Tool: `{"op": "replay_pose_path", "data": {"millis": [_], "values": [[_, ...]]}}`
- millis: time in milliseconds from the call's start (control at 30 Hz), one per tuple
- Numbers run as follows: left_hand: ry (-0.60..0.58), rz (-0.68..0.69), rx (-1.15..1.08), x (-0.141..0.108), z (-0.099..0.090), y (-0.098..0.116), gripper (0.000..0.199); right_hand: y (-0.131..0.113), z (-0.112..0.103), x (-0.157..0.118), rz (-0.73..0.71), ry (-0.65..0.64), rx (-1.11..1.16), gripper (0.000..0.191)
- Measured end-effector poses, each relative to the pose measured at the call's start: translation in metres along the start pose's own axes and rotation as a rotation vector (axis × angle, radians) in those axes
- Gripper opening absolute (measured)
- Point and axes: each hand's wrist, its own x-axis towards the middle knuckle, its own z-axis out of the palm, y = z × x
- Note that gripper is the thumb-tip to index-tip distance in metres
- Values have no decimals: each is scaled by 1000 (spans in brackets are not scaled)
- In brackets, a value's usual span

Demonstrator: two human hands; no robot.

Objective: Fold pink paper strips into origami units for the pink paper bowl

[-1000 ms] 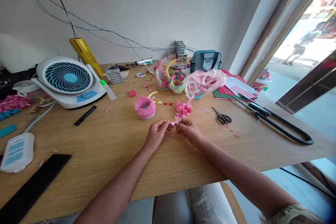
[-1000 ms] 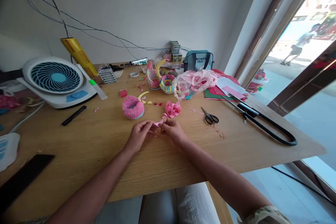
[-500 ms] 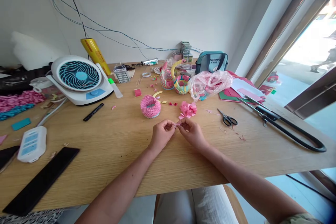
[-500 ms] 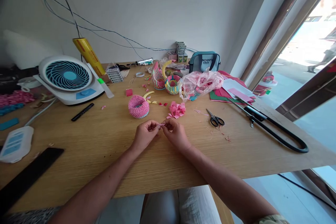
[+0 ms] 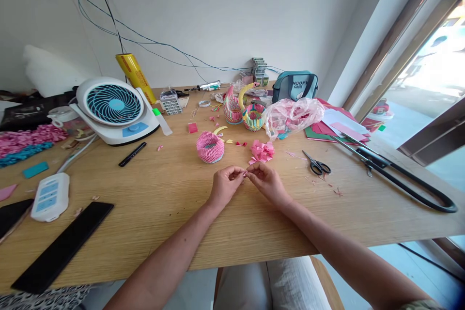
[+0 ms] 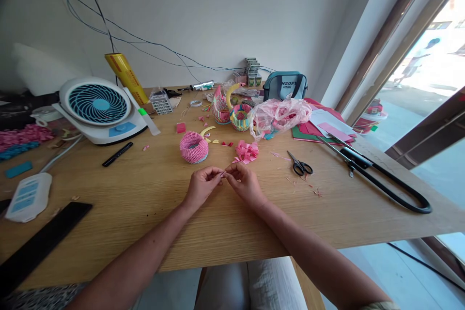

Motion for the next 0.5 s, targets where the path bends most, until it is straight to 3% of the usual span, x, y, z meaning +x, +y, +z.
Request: {"op": "replay_pose_path", "data": {"millis": [200, 400, 500], "values": [[-110, -33, -146, -1, 0, 2, 21, 0, -4, 2, 25, 33, 58, 29], [-39, -113, -181, -2, 1, 4, 19, -1, -5, 1, 12, 34, 25, 26], [-68, -105, -182, -2, 1, 8, 20, 0, -5, 2, 13, 23, 34, 23]]}}
